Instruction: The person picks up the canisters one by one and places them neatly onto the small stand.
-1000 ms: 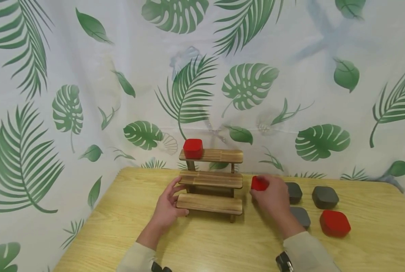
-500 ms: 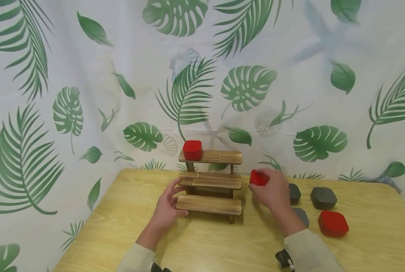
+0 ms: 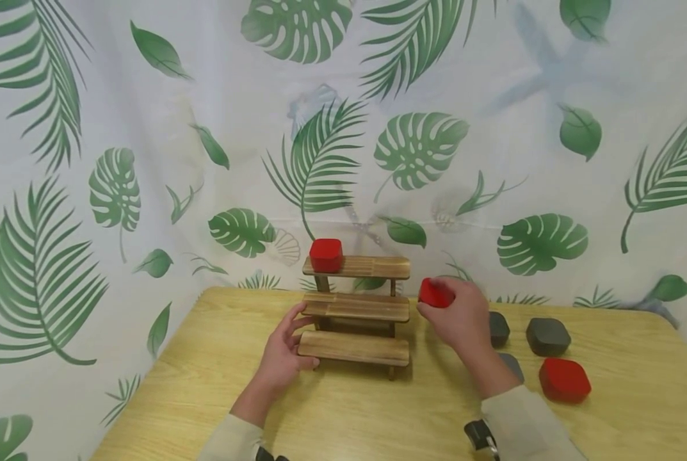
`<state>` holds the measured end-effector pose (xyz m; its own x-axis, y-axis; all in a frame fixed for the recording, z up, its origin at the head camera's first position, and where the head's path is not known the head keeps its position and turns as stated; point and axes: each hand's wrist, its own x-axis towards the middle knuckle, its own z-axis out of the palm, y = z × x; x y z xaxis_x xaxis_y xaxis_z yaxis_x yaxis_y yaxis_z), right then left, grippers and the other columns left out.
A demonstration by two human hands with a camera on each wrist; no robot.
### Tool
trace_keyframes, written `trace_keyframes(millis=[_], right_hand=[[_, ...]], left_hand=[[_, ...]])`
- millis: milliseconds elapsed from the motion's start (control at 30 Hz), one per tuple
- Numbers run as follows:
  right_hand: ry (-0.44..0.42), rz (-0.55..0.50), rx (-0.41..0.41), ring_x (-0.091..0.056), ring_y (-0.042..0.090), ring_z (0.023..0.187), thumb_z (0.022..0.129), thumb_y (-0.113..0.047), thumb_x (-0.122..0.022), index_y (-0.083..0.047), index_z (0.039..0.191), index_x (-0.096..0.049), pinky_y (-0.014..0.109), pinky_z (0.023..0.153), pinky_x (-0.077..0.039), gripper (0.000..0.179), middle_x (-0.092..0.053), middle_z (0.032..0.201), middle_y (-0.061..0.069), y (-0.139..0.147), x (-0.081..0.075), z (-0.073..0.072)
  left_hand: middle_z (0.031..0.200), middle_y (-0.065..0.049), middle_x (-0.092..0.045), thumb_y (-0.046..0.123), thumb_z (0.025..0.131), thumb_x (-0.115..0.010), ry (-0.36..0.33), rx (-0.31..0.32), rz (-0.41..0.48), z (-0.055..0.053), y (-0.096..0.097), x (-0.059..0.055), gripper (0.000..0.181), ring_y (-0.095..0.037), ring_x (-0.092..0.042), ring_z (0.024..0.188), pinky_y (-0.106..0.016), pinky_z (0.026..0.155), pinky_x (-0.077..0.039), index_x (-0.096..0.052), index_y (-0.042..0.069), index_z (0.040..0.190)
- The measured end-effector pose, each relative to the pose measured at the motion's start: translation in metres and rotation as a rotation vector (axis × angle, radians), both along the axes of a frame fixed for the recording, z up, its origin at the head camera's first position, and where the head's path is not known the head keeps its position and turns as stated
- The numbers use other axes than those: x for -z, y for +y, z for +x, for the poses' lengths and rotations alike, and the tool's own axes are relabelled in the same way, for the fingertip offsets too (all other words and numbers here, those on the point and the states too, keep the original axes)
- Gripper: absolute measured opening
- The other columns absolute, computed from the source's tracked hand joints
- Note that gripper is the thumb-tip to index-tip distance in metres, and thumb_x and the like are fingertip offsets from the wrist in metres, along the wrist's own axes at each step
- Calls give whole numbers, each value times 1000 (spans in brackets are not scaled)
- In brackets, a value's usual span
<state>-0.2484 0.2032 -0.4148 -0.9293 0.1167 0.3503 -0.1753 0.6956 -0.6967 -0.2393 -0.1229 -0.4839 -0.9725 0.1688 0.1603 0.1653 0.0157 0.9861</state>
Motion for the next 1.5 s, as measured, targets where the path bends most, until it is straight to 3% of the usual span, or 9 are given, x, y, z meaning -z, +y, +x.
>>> trace_keyframes(millis=[167,533,1500], right_hand=[[26,-16,4,-53,45,108,84,-21,-80,-2,125,-66,58,75,-54,48,-58,122,25,-1,-4,1],[42,-46,11,-53,44,107,84,-26,-81,-4,126,-67,57,74,-54,49,-58,122,23,-5,-15,1],[98,-79,11,-54,41,107,86,-27,-79,-7,126,-68,56,72,-55,47,-58,125,19,-17,-41,-2]], left_hand=[[142,-26,-47,-35,64,-66,-6,8,7,-2,0,1,108,-41,-52,106,-36,70,-51,-36,15,155],[141,-18,-50,-34,64,-67,5,-4,-2,0,1,-1,109,-36,-55,107,-36,72,-53,-40,23,153],[142,-17,-49,-32,65,-68,12,5,-13,1,0,-1,108,-36,-52,101,-35,71,-50,-39,22,154]])
